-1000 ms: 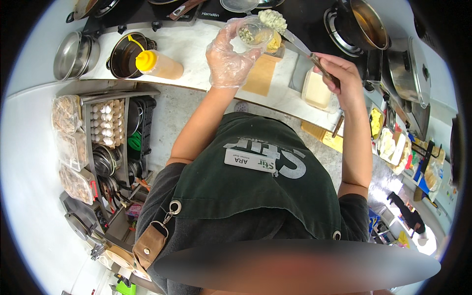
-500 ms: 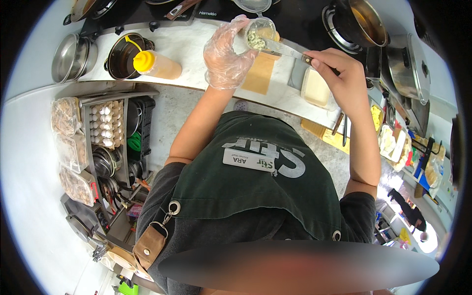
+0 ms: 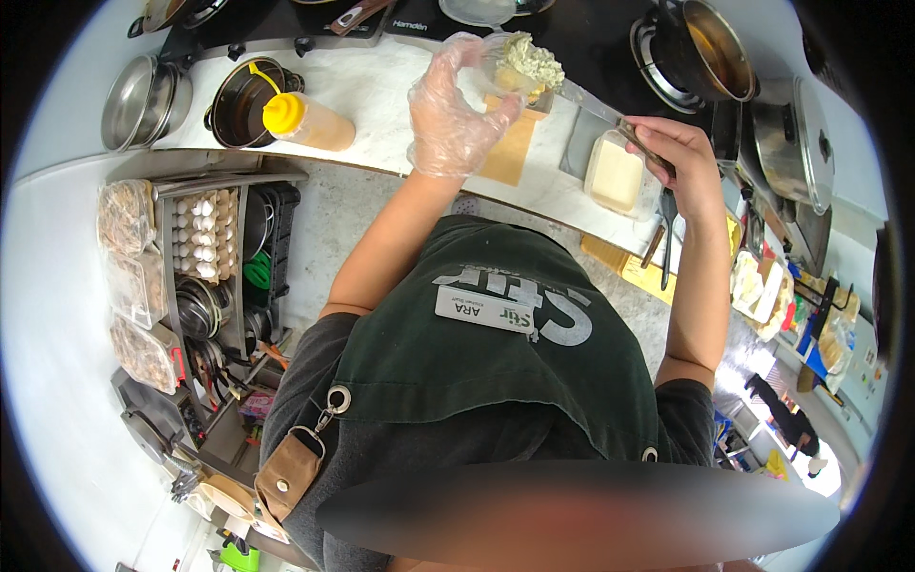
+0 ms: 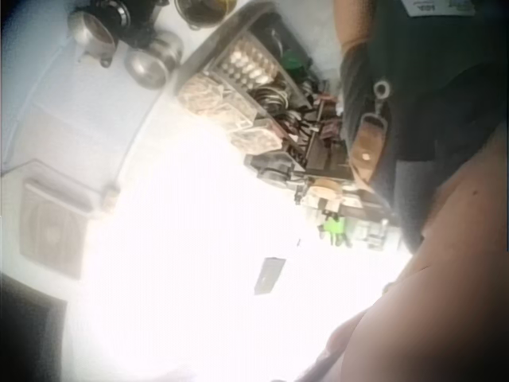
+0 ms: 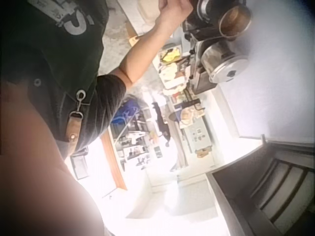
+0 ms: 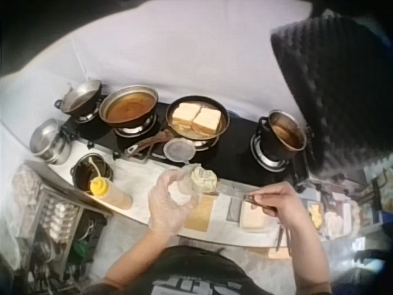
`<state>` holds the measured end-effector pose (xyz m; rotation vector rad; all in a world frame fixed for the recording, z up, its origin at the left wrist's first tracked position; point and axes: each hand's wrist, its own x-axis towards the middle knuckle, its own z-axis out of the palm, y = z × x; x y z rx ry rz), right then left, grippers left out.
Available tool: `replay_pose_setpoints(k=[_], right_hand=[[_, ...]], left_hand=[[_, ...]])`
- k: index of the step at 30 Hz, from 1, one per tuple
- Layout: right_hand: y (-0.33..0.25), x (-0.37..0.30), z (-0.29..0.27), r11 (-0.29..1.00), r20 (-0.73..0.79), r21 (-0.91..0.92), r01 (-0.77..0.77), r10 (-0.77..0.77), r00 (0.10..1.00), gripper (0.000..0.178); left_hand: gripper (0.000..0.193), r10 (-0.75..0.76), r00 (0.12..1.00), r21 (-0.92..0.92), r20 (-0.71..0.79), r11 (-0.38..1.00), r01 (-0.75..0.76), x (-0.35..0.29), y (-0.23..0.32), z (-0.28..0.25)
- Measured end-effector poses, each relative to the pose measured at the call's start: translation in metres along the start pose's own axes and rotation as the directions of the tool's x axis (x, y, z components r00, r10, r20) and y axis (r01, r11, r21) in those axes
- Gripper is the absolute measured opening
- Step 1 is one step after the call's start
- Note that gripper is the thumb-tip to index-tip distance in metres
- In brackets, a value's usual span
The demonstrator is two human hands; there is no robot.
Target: The person assembles a sandwich by adding chopped vegetables, scrambled eggs, and sauces into a bread roll, then places it in a paper bag and seals it with a sticker. The person uses a spatula and squeeze bottles during the process.
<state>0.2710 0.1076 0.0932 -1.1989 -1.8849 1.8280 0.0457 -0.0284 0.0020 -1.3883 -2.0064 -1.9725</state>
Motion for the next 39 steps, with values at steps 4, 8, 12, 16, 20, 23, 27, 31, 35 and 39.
replay_pose_setpoints(k=[4,8,12,16,20,23,27,31,35,39], right_hand=[[-0.008,-0.002,0.0,0.994,0.008,-0.108,0.03,-0.03,1.0,0.028],[-0.014,-0.006,0.002,0.983,0.008,-0.167,0.075,-0.075,0.997,0.027],[-0.019,-0.007,-0.002,0.983,0.035,-0.15,0.106,-0.102,0.994,0.028],[-0.021,-0.005,-0.007,0.989,0.016,-0.109,0.097,-0.096,0.995,0.029],[-0.019,-0.002,-0.003,0.989,0.021,-0.106,0.105,-0.103,0.994,0.029],[-0.016,0.001,0.003,0.989,0.033,-0.096,0.11,-0.108,0.994,0.028],[-0.018,0.002,0.004,0.996,0.019,0.022,0.084,-0.084,0.996,0.029],[-0.02,0.001,0.0,0.994,0.026,0.047,0.1,-0.101,0.995,0.031],[-0.016,0.0,-0.004,0.992,0.033,0.079,0.1,-0.103,0.994,0.032],[-0.015,-0.002,0.0,0.987,0.068,0.136,0.081,-0.091,0.994,0.029]], left_hand=[[0.062,0.299,0.952,0.154,0.072,0.939,-0.306,0.005,0.011,-0.006],[0.059,0.352,0.929,0.256,0.115,0.893,-0.37,0.007,0.015,-0.008],[0.055,0.286,0.956,0.28,0.056,0.915,-0.29,0.005,0.013,-0.01],[0.05,0.203,0.979,0.216,-0.006,0.957,-0.196,0.005,0.014,-0.012],[0.048,0.225,0.973,0.146,-0.058,0.966,-0.215,0.005,0.016,-0.011],[0.048,0.273,0.962,0.232,0.003,0.936,-0.266,0.005,0.015,-0.014],[0.054,0.295,0.955,0.274,0.029,0.916,-0.291,0.003,0.011,-0.016],[0.072,0.144,0.989,0.085,-0.038,0.986,-0.141,-0.002,0.007,-0.011],[0.089,0.126,0.991,-0.105,-0.053,0.986,-0.131,-0.007,0.0,-0.01],[0.094,0.165,0.984,-0.18,-0.063,0.968,-0.174,-0.008,-0.004,-0.014]])
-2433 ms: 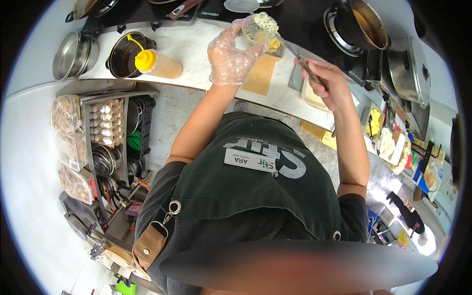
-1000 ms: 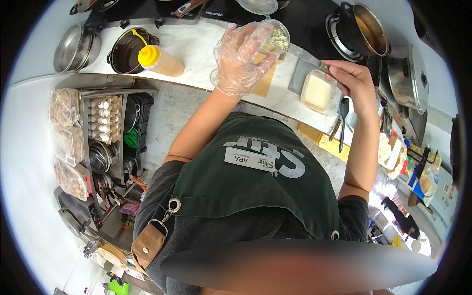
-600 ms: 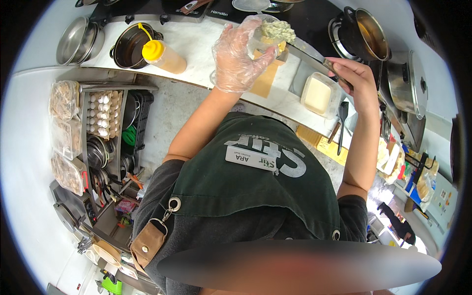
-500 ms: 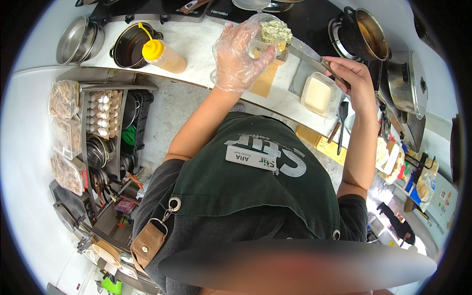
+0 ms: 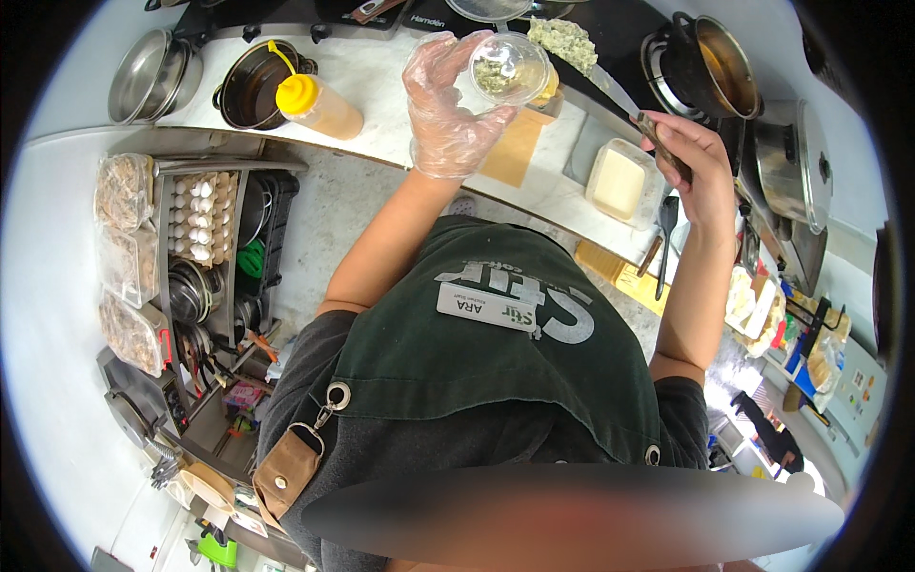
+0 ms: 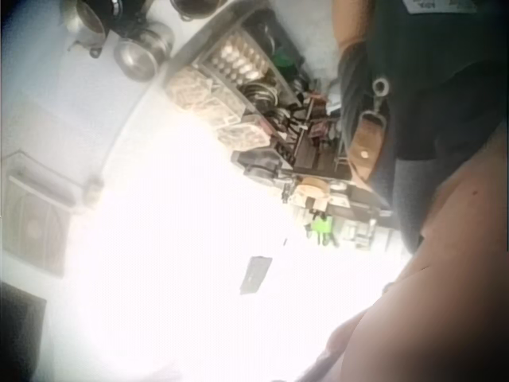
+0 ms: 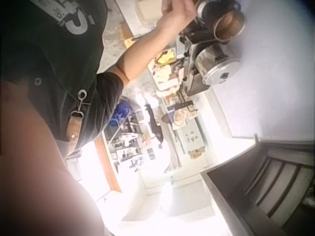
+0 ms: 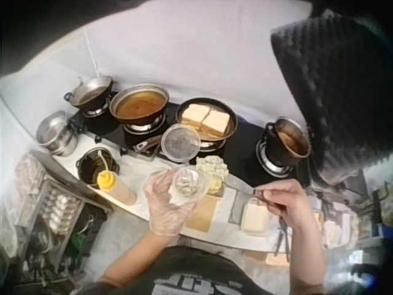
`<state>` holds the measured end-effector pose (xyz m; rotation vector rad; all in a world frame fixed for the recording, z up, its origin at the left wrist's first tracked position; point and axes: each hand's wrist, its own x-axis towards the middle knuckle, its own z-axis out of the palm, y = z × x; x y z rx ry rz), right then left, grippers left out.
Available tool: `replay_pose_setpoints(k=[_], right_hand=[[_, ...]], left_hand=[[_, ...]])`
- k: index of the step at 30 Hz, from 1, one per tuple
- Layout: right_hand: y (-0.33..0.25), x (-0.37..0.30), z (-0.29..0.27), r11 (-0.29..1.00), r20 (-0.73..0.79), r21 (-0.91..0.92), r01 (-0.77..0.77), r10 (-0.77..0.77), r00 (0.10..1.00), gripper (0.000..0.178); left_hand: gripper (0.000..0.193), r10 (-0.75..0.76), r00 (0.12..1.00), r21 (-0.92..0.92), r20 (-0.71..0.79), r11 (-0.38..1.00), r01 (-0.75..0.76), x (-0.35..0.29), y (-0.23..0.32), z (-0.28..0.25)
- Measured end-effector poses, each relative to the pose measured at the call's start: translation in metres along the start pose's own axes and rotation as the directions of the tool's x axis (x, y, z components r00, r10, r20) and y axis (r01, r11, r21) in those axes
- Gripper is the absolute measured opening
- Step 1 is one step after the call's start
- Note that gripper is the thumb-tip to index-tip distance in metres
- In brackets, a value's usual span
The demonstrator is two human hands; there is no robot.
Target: The person assembles a sandwich by adding chopped vegetables, scrambled eggs, and sauces into a bread roll, then places it in a paper bag and seals it with a sticker. The person uses a spatula and squeeze bottles during the process.
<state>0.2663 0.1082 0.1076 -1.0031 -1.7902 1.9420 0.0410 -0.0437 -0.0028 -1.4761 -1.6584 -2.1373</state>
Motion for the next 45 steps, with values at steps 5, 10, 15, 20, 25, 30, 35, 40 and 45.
replay_pose_setpoints(k=[5,10,15,20,25,30,35,40,45], right_hand=[[-0.01,-0.012,0.028,0.696,0.009,-0.626,0.351,-0.444,0.896,0.022],[-0.017,-0.024,0.05,0.317,0.121,-0.878,0.359,-0.579,0.806,0.021],[0.006,-0.002,0.028,0.742,0.101,-0.582,0.332,-0.339,0.935,0.022],[0.043,0.015,0.007,0.993,0.135,-0.024,-0.113,0.115,0.984,0.031],[0.061,0.021,-0.003,0.973,0.185,0.178,-0.149,0.116,0.976,0.035],[0.058,0.022,-0.018,0.984,0.13,0.165,-0.067,0.046,0.991,0.035],[0.06,0.025,-0.027,0.99,0.03,0.128,-0.054,0.051,0.998,0.034],[0.096,0.039,-0.027,0.991,-0.218,-0.012,-0.132,0.126,0.968,0.028],[0.156,0.058,-0.021,0.979,-0.312,-0.121,-0.165,0.12,0.942,0.025]], left_hand=[[0.089,0.067,0.996,0.163,0.066,0.984,-0.077,0.004,0.005,-0.008],[0.072,0.151,0.983,0.283,0.101,0.943,-0.174,0.017,0.008,-0.007],[0.074,0.141,0.972,0.357,0.188,0.912,-0.202,0.024,0.011,-0.009],[0.074,0.055,0.981,0.336,0.186,0.935,-0.116,0.022,0.018,-0.006],[0.068,-0.036,0.991,0.324,0.132,0.946,-0.008,0.02,0.02,-0.003],[0.064,-0.204,0.979,0.165,0.012,0.966,0.2,0.006,0.004,-0.001],[0.066,-0.292,0.951,0.238,-0.1,0.921,0.308,-0.035,-0.053,-0.011],[0.066,-0.561,0.792,0.543,-0.24,0.599,0.589,-0.117,-0.113,-0.038],[0.083,-0.599,0.767,0.808,-0.229,0.322,0.493,-0.163,-0.16,-0.053]])
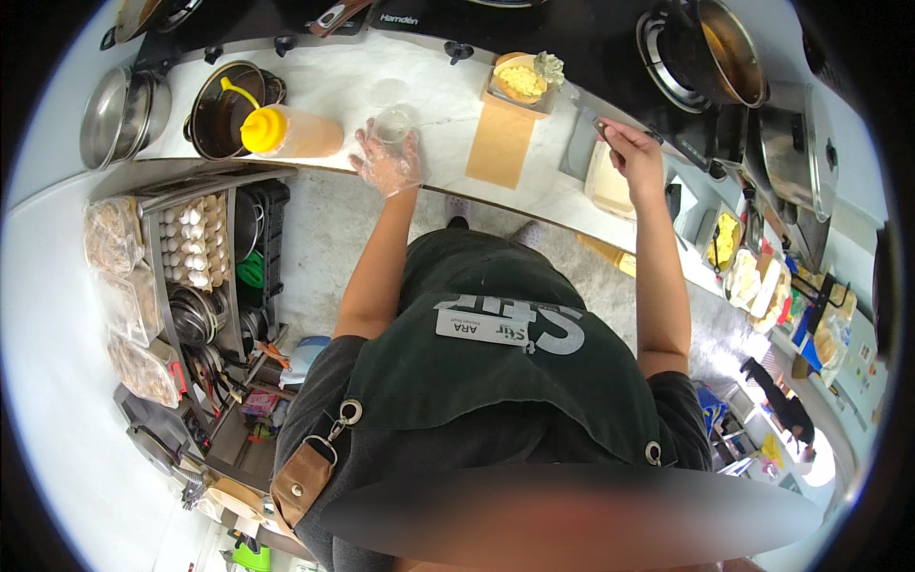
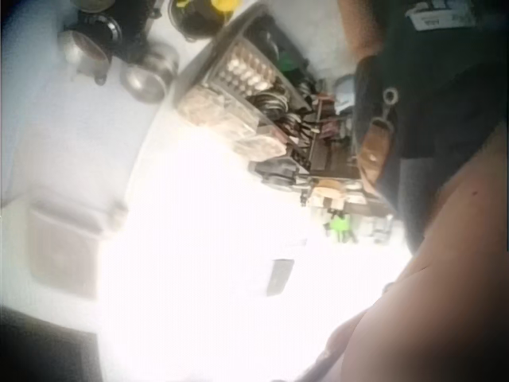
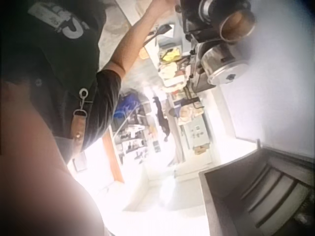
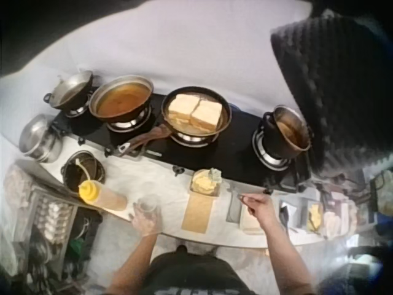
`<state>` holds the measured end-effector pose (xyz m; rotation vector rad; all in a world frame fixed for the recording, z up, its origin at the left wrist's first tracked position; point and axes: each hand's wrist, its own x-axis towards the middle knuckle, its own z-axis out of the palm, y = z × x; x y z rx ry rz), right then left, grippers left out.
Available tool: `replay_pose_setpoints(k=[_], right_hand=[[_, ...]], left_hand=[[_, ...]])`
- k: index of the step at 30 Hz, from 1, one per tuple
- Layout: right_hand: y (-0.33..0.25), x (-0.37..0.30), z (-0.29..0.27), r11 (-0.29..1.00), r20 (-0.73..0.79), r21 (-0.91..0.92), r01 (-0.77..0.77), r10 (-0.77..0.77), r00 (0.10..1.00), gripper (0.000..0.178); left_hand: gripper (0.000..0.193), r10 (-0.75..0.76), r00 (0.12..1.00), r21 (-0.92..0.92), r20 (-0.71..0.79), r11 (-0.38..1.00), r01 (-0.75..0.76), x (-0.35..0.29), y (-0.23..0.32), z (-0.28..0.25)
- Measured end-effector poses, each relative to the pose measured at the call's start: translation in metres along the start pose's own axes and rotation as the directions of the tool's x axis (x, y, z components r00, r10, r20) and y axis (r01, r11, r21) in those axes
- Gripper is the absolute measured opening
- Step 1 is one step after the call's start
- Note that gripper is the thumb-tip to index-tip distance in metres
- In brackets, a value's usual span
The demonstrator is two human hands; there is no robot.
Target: The person assembles a sandwich by adding chopped vegetables, scrambled eggs, and sauces into a bread roll, then places it in a paper bag and seals it with a sticker. The person uses a spatula and squeeze bottles during the process.
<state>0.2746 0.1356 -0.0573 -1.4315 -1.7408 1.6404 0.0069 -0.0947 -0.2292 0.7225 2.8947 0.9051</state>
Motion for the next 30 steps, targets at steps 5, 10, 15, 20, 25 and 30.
replay_pose_setpoints(k=[5,10,15,20,25,30], right_hand=[[0.028,0.008,0.019,0.829,-0.103,-0.459,0.32,-0.408,0.907,0.021],[0.036,0.006,0.037,0.553,-0.097,-0.724,0.411,-0.672,0.734,0.023],[0.046,0.008,0.049,0.423,-0.032,-0.787,0.448,-0.754,0.656,0.032],[0.06,-0.001,0.062,0.428,-0.03,-0.785,0.447,-0.748,0.663,0.036],[0.057,-0.016,0.054,0.406,-0.023,-0.815,0.414,-0.736,0.677,0.036],[0.036,-0.021,0.035,0.546,-0.127,-0.728,0.414,-0.701,0.702,0.028]], left_hand=[[0.102,-0.113,0.99,0.031,-0.087,0.993,0.116,-0.016,0.001,-0.005],[0.121,0.133,0.991,-0.408,0.024,0.906,-0.112,-0.035,0.051,-0.027],[0.123,0.493,0.847,-0.656,0.202,0.71,-0.256,0.023,0.124,0.021],[0.114,0.444,0.864,-0.789,0.237,0.608,-0.096,0.038,0.145,0.064],[0.107,0.349,0.899,-0.87,0.265,0.488,0.067,0.031,0.145,0.076],[0.11,0.43,0.89,-0.831,0.15,0.543,-0.122,0.034,0.145,0.07]])
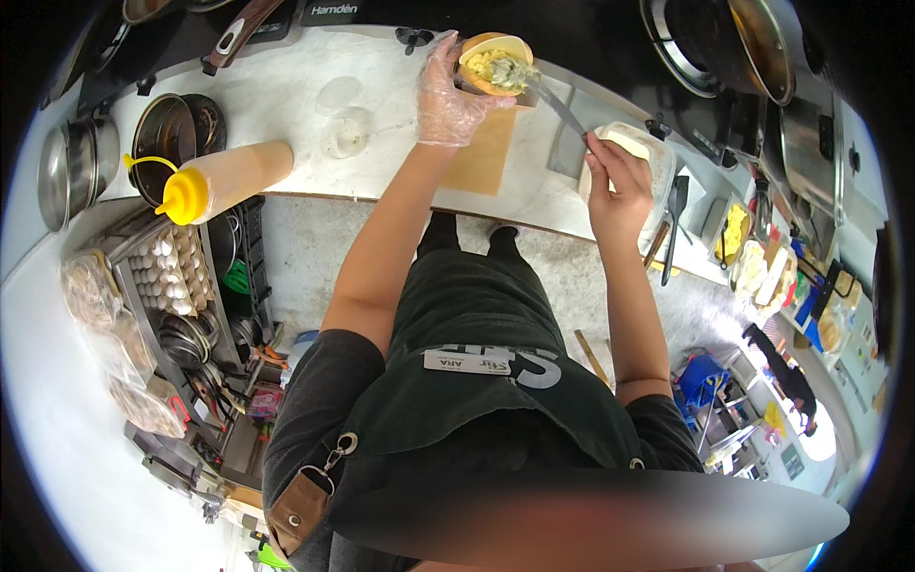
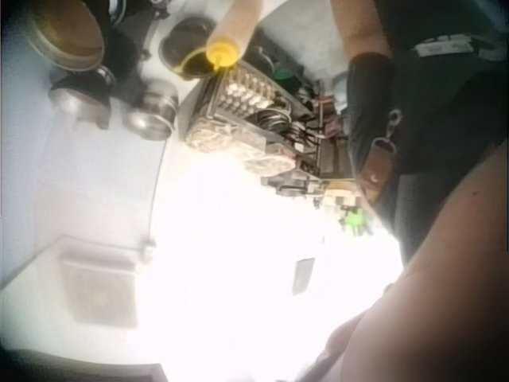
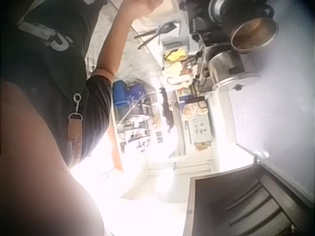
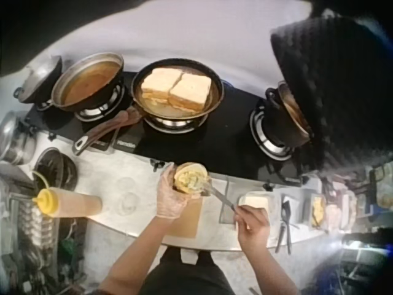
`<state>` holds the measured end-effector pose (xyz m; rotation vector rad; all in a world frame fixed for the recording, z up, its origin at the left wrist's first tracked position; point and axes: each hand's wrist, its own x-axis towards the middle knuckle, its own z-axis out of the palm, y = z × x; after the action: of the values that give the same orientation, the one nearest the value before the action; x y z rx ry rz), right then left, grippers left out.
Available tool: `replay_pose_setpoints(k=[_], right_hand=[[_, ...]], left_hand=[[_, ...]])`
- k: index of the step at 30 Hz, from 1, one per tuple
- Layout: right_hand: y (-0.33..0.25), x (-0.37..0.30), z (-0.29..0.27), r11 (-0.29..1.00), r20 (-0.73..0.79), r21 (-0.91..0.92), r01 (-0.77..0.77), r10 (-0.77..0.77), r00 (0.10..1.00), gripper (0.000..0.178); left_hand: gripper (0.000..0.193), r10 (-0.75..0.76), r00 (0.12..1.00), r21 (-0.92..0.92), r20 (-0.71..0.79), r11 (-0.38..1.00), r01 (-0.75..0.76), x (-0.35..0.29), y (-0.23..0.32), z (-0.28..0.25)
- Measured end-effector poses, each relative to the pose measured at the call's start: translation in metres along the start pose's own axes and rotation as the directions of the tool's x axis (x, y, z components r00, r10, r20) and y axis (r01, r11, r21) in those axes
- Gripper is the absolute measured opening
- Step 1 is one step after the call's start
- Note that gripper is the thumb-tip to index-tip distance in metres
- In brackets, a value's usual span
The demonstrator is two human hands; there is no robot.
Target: The person assembles a sandwich by adding chopped vegetables, scrambled eggs, and sauces into a bread roll, then places it in a paper bag and seals it with a sticker. The person uses a spatula and squeeze bottles during the process.
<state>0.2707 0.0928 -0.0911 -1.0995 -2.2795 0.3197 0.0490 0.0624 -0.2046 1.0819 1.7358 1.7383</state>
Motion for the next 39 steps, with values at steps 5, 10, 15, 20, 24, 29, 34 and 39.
replay_pose_setpoints(k=[5,10,15,20,24,29,34,39], right_hand=[[-0.012,0.012,0.019,1.0,0.018,0.016,0.0,0.0,1.0,0.028],[-0.017,0.005,0.025,1.0,0.077,-0.006,0.007,-0.007,0.997,0.029],[-0.02,-0.001,-0.004,1.0,0.086,-0.006,0.0,0.0,0.996,0.028],[-0.018,0.011,-0.009,0.998,0.03,0.041,-0.057,0.055,0.998,0.024],[-0.024,0.014,0.016,0.995,0.087,0.063,-0.081,0.075,0.993,0.025],[-0.037,0.009,0.031,1.0,0.108,0.004,0.012,-0.012,0.994,0.027],[-0.014,0.023,0.009,0.961,0.046,-0.1,0.257,-0.253,0.966,0.035],[0.016,0.036,0.017,0.942,0.064,-0.033,0.335,-0.332,0.941,0.038]], left_hand=[[0.112,-0.001,0.999,-0.03,0.032,1.0,0.002,0.0,0.008,-0.008],[0.111,0.022,1.0,0.015,0.001,1.0,-0.022,0.001,0.01,-0.007],[0.11,-0.005,1.0,-0.04,-0.024,0.999,0.004,0.003,0.009,-0.004],[0.11,0.031,0.999,0.03,-0.013,0.999,-0.03,0.001,0.009,-0.006],[0.111,0.003,1.0,-0.039,-0.009,0.999,-0.003,0.001,0.007,-0.006],[0.111,0.033,0.999,-0.006,-0.026,0.999,-0.033,0.0,0.006,-0.005],[0.111,0.086,0.996,-0.05,0.015,0.995,-0.085,0.004,0.008,-0.009],[0.111,0.05,0.998,-0.026,0.037,0.998,-0.049,0.009,0.01,-0.01]])
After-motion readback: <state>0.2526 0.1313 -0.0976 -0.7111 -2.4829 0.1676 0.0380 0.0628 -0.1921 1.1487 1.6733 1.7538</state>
